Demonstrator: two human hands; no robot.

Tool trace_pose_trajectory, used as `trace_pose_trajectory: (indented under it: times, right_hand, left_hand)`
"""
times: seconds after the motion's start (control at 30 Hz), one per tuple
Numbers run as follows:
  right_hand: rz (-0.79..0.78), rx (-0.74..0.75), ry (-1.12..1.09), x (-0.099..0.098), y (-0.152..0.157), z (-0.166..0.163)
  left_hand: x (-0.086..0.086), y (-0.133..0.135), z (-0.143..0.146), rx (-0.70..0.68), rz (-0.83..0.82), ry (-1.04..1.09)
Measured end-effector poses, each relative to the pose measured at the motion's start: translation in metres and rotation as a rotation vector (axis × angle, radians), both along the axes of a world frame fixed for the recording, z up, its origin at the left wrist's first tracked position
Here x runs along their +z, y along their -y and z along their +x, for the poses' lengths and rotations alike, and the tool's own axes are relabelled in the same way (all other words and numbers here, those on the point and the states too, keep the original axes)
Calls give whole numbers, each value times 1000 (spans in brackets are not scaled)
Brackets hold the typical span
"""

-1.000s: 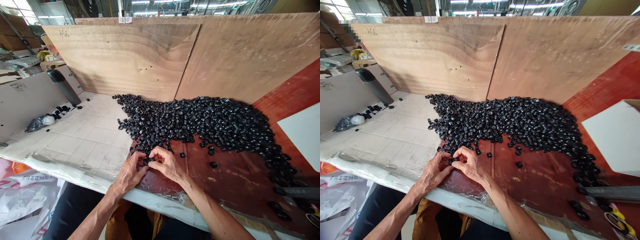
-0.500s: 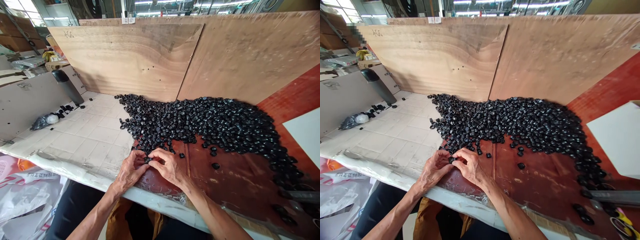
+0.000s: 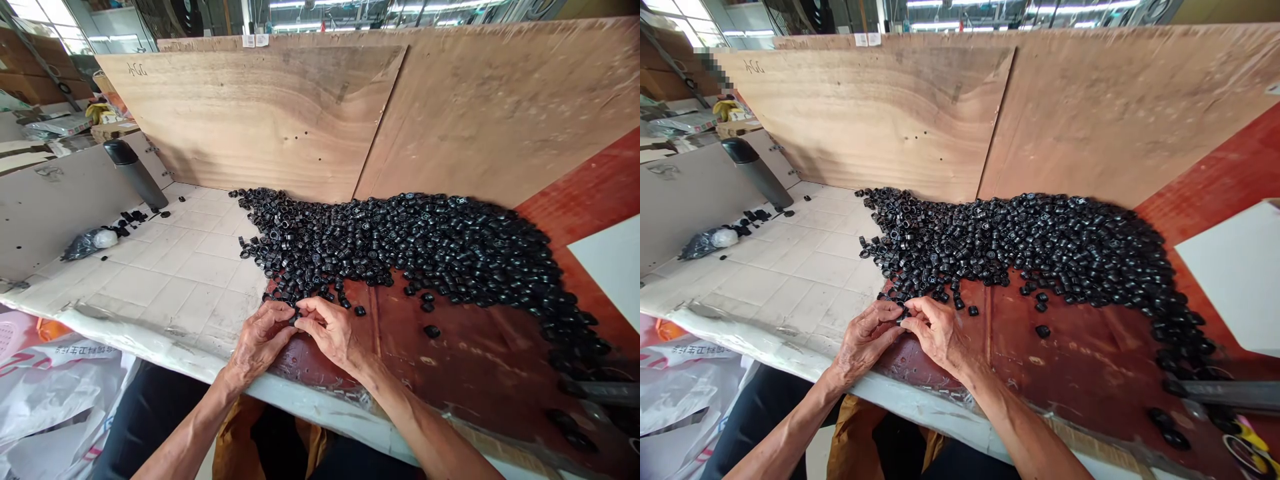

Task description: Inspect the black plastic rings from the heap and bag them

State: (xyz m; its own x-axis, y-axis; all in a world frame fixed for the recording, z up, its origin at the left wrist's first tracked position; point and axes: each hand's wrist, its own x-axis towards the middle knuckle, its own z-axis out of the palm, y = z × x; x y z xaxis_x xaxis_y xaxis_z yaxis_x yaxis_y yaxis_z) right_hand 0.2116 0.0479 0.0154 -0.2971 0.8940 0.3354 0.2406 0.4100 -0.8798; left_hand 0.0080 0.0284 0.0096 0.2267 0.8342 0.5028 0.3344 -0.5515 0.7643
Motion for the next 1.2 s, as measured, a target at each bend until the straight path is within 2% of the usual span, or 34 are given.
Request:
trace_pose_trajectory:
  times: [0.07, 0.13, 0.27, 0.37, 0.6, 0.73, 0.8, 0.9, 1.07, 1.2]
  right_hand:
    - [-28, -3, -10, -5, 1, -1]
    - [9, -10, 25, -7, 2, -1]
    - [144, 2, 96, 3, 3, 2]
    - [154, 32, 131, 9, 3, 4]
    - [222, -43, 310, 4, 2, 1]
    - [153, -74, 175, 11, 5, 1]
    - [144, -25, 128, 16, 6, 3]
    - [168, 36, 158, 17, 6, 4]
    - [141, -7, 200, 14, 5, 3]
    - [100, 2, 167, 19, 8, 2]
  left_hand:
    - [1, 0, 0, -2, 19, -3]
    - [2, -1, 0, -11, 36, -10]
    - [3, -1, 0, -24, 38, 7]
    - [2, -1, 0, -14, 30, 14]
    - [8, 2, -1, -51, -43, -42]
    - [8, 2, 0, -47, -94, -6]
    - [5, 1, 0, -37, -107, 48]
    - [-1, 1, -1, -25, -104, 109]
    - [-2, 0, -2, -14, -85, 64]
    - [-2, 1, -2, -7, -93, 100]
